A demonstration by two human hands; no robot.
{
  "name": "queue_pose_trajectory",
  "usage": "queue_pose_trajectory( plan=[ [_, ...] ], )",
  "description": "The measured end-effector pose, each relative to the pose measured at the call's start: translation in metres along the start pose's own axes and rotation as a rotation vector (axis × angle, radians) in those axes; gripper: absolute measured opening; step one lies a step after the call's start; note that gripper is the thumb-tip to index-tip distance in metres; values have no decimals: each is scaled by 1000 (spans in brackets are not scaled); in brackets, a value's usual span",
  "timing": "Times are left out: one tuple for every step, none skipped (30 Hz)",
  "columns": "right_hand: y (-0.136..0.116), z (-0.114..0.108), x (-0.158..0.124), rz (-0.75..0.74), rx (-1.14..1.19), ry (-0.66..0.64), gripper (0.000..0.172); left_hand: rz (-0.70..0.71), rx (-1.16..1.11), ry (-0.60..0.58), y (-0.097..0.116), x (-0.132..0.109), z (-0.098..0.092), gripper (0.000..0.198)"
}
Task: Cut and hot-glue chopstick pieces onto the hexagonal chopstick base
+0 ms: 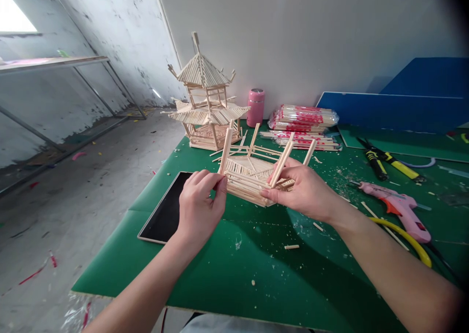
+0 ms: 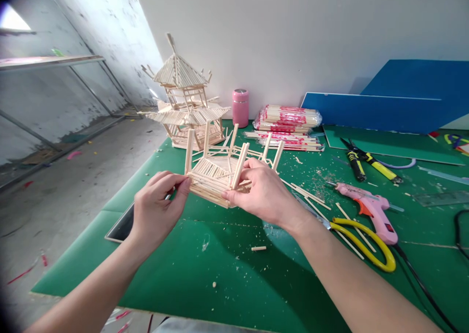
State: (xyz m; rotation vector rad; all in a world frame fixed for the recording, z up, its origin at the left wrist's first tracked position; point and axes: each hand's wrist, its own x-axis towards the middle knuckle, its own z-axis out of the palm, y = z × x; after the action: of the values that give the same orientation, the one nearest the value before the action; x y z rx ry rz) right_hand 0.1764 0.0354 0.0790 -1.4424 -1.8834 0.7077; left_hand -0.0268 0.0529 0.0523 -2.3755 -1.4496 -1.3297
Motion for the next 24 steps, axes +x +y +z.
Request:
queue_pose_trajectory(
  plan=[
    [0,0,0,0,-1,0,12,1,-2,-2,0,0,0,16],
    [0,0,0,-1,-1,1,12,2,-4,-3,0,0,0,16],
    [0,0,1,-1,-2,2,12,2,-6,-3,-1,-1,0,16],
    [0,0,1,-3,-3,3,11,2,-7,-2,-1,-1,0,16],
    [0,0,1,-4,-3,5,11,1,-7,-1,-1,-1,0,16],
    [0,0,1,-4,-3,7,11,-1,-7,0,-1,-1,0,17],
    [0,0,1,-3,-3,8,11,-3,-9,0,-1,-1,1,17],
    [0,0,1,-4,-3,8,11,-6,-10,0,-1,-1,1,17],
    [1,0,0,-5,-3,9,11,-8,-12,-1,-1,-1,1,17],
    [1,0,0,-7,-2,10,11,-9,-13,0,-1,-1,1,17],
    [1,0,0,-10,0,11,11,-11,-14,0,-1,0,1,16],
    [1,1,0,-13,1,11,11,-11,-13,1,-1,0,0,16],
    [2,1,0,-16,1,11,11,-11,-13,1,-1,0,0,16],
    [2,1,-1,-18,0,12,12,-13,-13,-1,0,0,0,16],
    [2,1,0,-21,-2,14,12,-17,-12,-4,0,0,0,16],
    [3,1,0,-26,-3,16,12,-22,-11,-7,0,0,-1,16],
    [3,1,0,-32,-3,18,12,-27,-10,-12,1,0,-1,16],
    [4,1,0,-40,-3,21,11,-31,-10,-17,1,0,-1,16],
    [4,2,0,-48,-5,24,11,-34,-10,-21,1,0,-2,16],
    [4,2,0,-54,-10,27,11,-34,-11,-24,1,0,-2,16],
    [4,2,0,-59,-16,30,10,-33,-11,-25,1,0,-2,16],
    [4,2,0,-61,-22,32,10,-32,-12,-26,0,0,-2,16],
    [4,2,0,-62,-28,34,10,-31,-10,-25,0,0,-3,16],
    [4,2,0,-64,-31,35,11,-30,-6,-25,0,0,-2,16]
  ],
)
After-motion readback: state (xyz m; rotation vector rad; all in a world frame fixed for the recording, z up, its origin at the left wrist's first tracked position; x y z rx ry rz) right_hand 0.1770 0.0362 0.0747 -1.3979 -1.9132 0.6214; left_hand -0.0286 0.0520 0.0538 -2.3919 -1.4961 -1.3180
